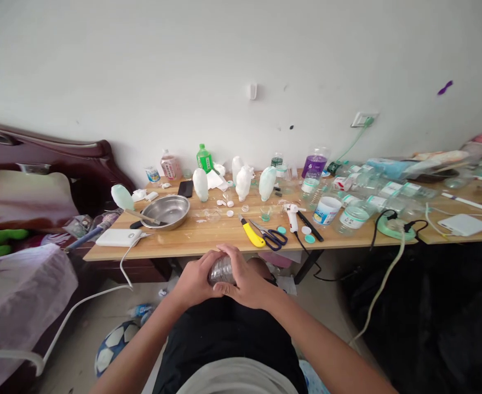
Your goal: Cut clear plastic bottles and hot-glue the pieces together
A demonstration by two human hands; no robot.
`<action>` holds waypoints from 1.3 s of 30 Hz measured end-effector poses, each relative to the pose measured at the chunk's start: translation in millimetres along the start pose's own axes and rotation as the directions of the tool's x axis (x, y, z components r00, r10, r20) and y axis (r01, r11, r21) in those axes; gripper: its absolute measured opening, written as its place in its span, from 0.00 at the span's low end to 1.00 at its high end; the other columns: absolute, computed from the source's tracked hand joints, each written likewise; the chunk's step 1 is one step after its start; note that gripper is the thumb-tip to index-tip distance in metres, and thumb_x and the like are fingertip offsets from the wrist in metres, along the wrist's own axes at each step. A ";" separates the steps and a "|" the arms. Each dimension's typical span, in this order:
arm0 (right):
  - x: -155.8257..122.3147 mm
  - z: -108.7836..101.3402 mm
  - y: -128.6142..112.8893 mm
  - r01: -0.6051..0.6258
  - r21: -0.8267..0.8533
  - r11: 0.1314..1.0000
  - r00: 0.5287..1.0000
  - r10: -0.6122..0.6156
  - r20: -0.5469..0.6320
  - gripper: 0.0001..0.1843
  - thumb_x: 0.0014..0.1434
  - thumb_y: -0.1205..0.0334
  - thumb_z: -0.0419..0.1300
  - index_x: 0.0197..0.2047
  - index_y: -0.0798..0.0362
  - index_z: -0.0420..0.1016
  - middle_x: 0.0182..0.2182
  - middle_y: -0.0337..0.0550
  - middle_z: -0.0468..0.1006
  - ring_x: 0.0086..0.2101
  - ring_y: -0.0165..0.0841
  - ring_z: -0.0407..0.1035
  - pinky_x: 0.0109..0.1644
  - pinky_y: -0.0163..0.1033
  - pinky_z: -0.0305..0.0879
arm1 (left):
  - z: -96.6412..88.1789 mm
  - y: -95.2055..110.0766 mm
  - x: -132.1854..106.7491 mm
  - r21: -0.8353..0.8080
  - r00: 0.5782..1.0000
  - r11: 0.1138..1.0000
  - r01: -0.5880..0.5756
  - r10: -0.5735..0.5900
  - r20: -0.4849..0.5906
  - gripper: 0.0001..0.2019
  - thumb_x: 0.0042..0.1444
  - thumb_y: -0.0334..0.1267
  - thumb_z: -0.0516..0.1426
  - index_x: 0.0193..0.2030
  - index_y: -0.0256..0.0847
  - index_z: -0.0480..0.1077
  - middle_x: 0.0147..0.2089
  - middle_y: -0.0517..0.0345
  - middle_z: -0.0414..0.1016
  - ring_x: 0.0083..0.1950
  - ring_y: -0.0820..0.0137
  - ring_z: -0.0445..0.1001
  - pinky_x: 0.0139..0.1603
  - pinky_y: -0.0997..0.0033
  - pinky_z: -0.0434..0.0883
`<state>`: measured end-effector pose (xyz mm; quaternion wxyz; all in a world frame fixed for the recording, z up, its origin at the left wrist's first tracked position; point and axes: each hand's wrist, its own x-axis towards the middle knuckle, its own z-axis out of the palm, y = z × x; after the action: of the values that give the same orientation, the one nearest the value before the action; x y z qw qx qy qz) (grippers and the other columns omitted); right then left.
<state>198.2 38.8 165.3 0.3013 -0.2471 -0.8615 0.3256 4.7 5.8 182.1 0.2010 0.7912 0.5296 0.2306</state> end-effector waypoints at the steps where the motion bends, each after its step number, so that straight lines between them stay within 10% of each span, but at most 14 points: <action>1: 0.7 -2.2 0.5 -0.008 0.010 1.000 0.999 0.007 0.032 0.47 0.62 0.37 0.54 0.71 0.48 0.34 0.67 0.60 0.50 0.67 0.47 0.47 0.68 0.59 0.50 | 1.6 -1.4 0.4 -0.012 1.000 1.000 0.004 -0.003 0.007 0.35 0.46 0.45 0.66 0.61 0.50 0.62 0.59 0.52 0.73 0.54 0.53 0.76 0.52 0.58 0.71; 5: 3.8 -13.9 -8.7 -0.040 0.103 0.994 0.993 0.051 -0.109 0.42 0.63 0.35 0.49 0.71 0.46 0.40 0.69 0.54 0.47 0.69 0.46 0.42 0.69 0.57 0.49 | 8.9 -14.0 1.2 -0.201 0.988 0.979 0.027 -0.057 -0.141 0.33 0.44 0.50 0.68 0.58 0.49 0.66 0.55 0.51 0.74 0.55 0.54 0.73 0.56 0.56 0.69; 8: -1.9 -18.7 -20.6 -0.077 0.217 0.973 0.861 0.175 -0.477 0.27 0.69 0.44 0.47 0.67 0.43 0.50 0.67 0.50 0.54 0.66 0.42 0.52 0.65 0.54 0.58 | 13.4 -33.5 -0.5 -0.453 0.909 0.890 -0.046 -0.151 -0.388 0.36 0.46 0.53 0.66 0.60 0.45 0.63 0.56 0.46 0.73 0.59 0.53 0.70 0.61 0.52 0.65; 11: -16.3 -18.2 -33.9 -0.175 0.202 0.964 0.766 0.262 -0.586 0.17 0.70 0.54 0.49 0.60 0.42 0.61 0.58 0.49 0.68 0.57 0.41 0.66 0.58 0.52 0.67 | 15.7 -49.0 -5.8 -0.577 0.856 0.807 -0.127 -0.205 -0.475 0.40 0.52 0.55 0.62 0.67 0.45 0.51 0.58 0.44 0.71 0.60 0.55 0.70 0.61 0.51 0.66; 17: -27.4 0.1 -73.6 -0.074 -0.267 0.961 0.919 -0.038 -0.392 0.17 0.65 0.65 0.55 0.56 0.43 0.66 0.52 0.48 0.73 0.55 0.44 0.66 0.59 0.55 0.66 | 13.4 -34.6 -22.1 -0.212 0.882 0.976 -0.049 -0.057 -0.467 0.33 0.54 0.43 0.64 0.64 0.51 0.56 0.62 0.48 0.67 0.64 0.56 0.67 0.64 0.52 0.64; 23: -4.5 27.8 -63.9 -0.054 -0.204 0.977 0.940 -0.019 -0.339 0.14 0.64 0.61 0.59 0.53 0.47 0.69 0.49 0.49 0.76 0.52 0.45 0.68 0.56 0.54 0.68 | 4.4 -12.3 -33.4 0.284 0.932 0.959 -0.007 0.109 -0.345 0.34 0.54 0.32 0.62 0.67 0.50 0.57 0.56 0.46 0.68 0.56 0.52 0.70 0.58 0.48 0.67; 30: -3.9 25.1 -35.0 -0.071 0.091 0.993 0.946 0.096 -0.310 0.07 0.66 0.66 0.57 0.41 0.48 0.76 0.40 0.43 0.79 0.43 0.35 0.73 0.49 0.42 0.70 | -8.4 -16.6 -30.5 -0.014 0.986 1.000 -0.009 0.007 -0.166 0.40 0.49 0.53 0.66 0.68 0.56 0.56 0.62 0.49 0.65 0.59 0.54 0.71 0.58 0.54 0.70; 39: -16.8 16.3 -15.7 0.015 0.230 0.973 0.965 0.046 -0.260 0.06 0.61 0.59 0.64 0.43 0.45 0.80 0.47 0.45 0.78 0.53 0.38 0.68 0.59 0.44 0.64 | -27.2 -24.9 -31.3 -0.256 0.995 0.966 -0.038 0.012 -0.102 0.35 0.48 0.50 0.67 0.64 0.52 0.65 0.56 0.50 0.77 0.55 0.54 0.75 0.57 0.58 0.71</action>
<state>195.2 11.2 160.5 0.4371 -0.2585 -0.7683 0.3896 -40.0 -12.4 185.4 0.2721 0.7526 0.4944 0.3392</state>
